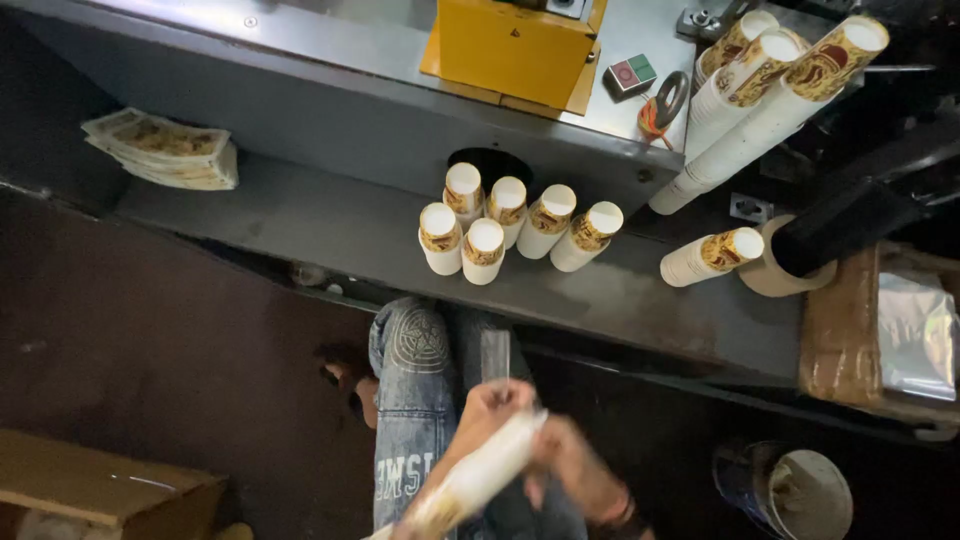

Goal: The person organizes paper cups into stacks by hand, places the stacks into clear plastic sleeves, and moves the sleeved cups aside.

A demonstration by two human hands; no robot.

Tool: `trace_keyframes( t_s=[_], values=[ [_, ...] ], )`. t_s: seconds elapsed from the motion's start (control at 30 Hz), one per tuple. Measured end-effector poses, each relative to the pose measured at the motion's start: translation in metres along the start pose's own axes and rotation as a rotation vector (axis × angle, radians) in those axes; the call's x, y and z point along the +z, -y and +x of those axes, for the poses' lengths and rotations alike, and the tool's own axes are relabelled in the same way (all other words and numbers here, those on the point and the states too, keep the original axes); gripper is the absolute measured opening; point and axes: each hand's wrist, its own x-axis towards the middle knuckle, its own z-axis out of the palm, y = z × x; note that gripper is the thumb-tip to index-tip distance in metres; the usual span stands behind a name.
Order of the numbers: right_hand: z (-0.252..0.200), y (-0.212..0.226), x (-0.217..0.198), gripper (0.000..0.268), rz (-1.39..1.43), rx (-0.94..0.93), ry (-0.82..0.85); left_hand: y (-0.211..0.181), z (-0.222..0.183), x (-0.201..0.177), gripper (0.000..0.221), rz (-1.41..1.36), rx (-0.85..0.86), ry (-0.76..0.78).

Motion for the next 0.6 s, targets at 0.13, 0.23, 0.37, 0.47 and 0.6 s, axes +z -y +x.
trace_keyframes(
  t_s=[0.13, 0.23, 0.37, 0.47, 0.6],
  values=[
    [-0.007, -0.086, -0.005, 0.049, -0.452, -0.622, 0.306, -0.001, -0.052, -0.038, 0.011, 0.349, 0.11, 0.193],
    [0.009, -0.06, 0.004, 0.051, -0.18, 0.053, 0.699, -0.002, -0.079, -0.059, 0.017, 0.325, 0.201, 0.172],
    [0.035, 0.04, 0.055, 0.038, 0.038, 0.101, 0.106, -0.029, -0.109, -0.059, 0.034, 0.085, -0.073, 0.03],
    [0.043, 0.024, 0.072, 0.035, 0.009, -0.026, -0.094, -0.036, -0.119, -0.053, 0.036, -0.048, -0.126, -0.068],
    [0.036, -0.005, 0.098, 0.033, -0.417, -0.134, -0.031, -0.012, -0.109, -0.061, 0.035, -0.143, 0.223, -0.009]
  ],
)
